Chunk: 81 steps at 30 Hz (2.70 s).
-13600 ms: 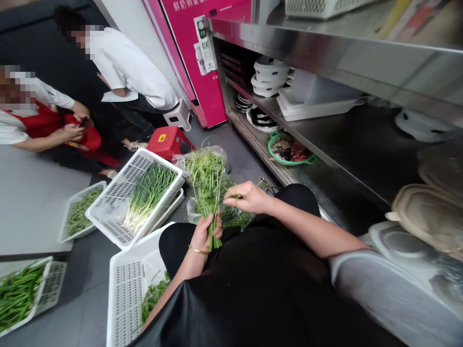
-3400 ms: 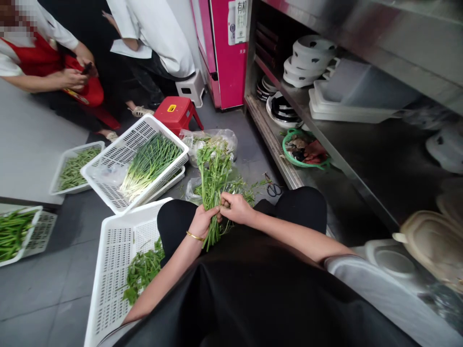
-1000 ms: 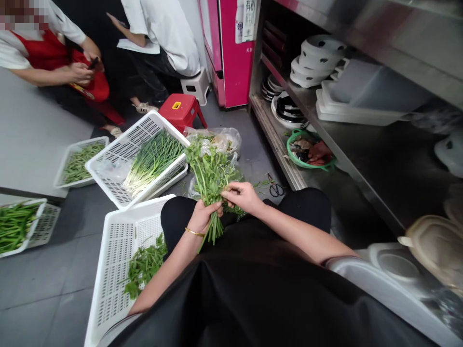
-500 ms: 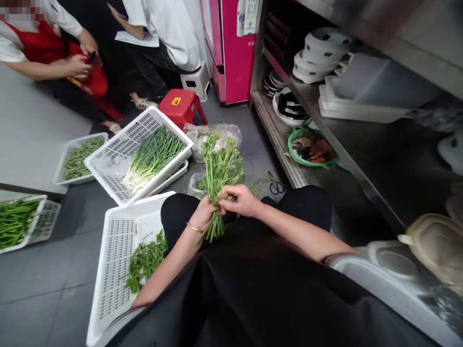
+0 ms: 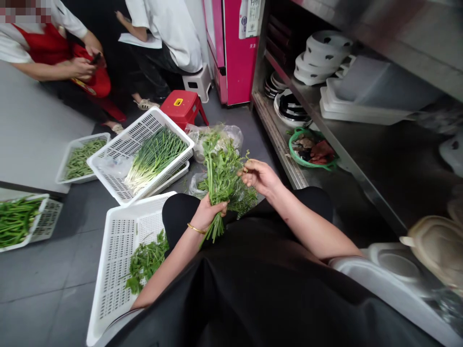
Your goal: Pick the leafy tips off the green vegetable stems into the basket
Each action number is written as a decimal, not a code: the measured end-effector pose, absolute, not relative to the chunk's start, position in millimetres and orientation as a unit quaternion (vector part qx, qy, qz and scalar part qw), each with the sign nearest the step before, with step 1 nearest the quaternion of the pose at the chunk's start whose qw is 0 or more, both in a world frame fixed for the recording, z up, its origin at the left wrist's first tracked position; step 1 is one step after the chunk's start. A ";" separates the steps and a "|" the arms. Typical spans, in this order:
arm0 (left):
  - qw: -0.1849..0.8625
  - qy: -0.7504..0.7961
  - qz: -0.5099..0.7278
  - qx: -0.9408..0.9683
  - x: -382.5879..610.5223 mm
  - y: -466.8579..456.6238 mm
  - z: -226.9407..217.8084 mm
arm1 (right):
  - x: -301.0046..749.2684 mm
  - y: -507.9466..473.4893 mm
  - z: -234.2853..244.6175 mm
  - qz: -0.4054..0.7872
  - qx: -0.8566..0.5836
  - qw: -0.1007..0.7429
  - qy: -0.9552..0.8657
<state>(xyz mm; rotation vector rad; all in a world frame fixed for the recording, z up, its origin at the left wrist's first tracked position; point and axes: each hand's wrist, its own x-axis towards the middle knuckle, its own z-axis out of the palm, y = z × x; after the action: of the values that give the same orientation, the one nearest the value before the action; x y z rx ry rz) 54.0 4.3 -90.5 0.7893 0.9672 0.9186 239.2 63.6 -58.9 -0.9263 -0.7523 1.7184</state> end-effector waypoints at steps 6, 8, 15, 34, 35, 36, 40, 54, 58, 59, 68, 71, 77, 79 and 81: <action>0.714 0.451 0.427 0.324 50.4 3.6 -91.7 | 297.4 42.9 -12.3 0.532 -0.297 0.719 -0.333; 0.695 0.467 0.432 0.334 51.4 6.0 -91.3 | 297.7 22.5 -0.9 0.490 -0.289 0.697 -0.437; 0.655 0.484 0.390 0.430 59.9 7.5 -81.5 | 216.0 8.5 -46.4 0.169 -0.370 0.198 -0.892; 0.515 0.563 0.406 0.502 46.9 6.4 -106.4 | 221.8 47.6 -41.7 0.511 -0.477 0.354 -0.621; 0.549 0.553 0.412 0.472 44.3 6.1 -105.6 | 242.7 49.8 -33.9 0.560 -0.454 0.397 -0.568; 0.579 0.538 0.420 0.445 40.6 6.2 -104.8 | 265.8 51.3 -25.4 0.588 -0.435 0.431 -0.529; 0.656 0.460 0.454 0.390 23.2 8.6 -99.6 | 347.6 54.4 -7.1 0.493 -0.404 0.619 -0.459; 0.754 0.346 0.449 0.333 18.4 3.6 -83.4 | 278.8 71.2 -55.4 0.251 -0.583 0.377 -0.674; 0.774 0.327 0.422 0.340 18.1 -0.6 -82.4 | 258.3 92.2 -32.1 0.366 -0.498 0.469 -0.631; 0.778 0.324 0.416 0.341 18.1 -1.4 -82.4 | 253.6 96.5 -31.0 0.434 -0.475 0.443 -0.624; 0.763 0.323 0.439 0.348 14.2 1.8 -87.0 | 274.4 90.3 -39.5 0.574 -0.435 0.522 -0.457; 0.751 0.327 0.457 0.345 19.4 4.3 -87.2 | 275.5 68.7 -33.8 0.507 -0.439 0.536 -0.513; 0.740 0.328 0.475 0.345 36.2 7.0 -82.6 | 239.8 30.3 -44.4 0.373 -0.350 0.516 -0.687; 0.738 0.331 0.477 0.344 39.7 7.2 -80.2 | 232.4 26.1 -49.7 0.407 -0.332 0.471 -0.708; 0.732 0.335 0.485 0.341 40.8 7.1 -78.6 | 232.8 25.0 -53.4 0.471 -0.301 0.387 -0.733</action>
<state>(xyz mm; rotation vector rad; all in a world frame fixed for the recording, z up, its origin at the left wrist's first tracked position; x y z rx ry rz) 40.8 7.1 -78.6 0.7501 0.7372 1.0671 232.8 25.0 -53.4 -0.7664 -1.8667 1.1983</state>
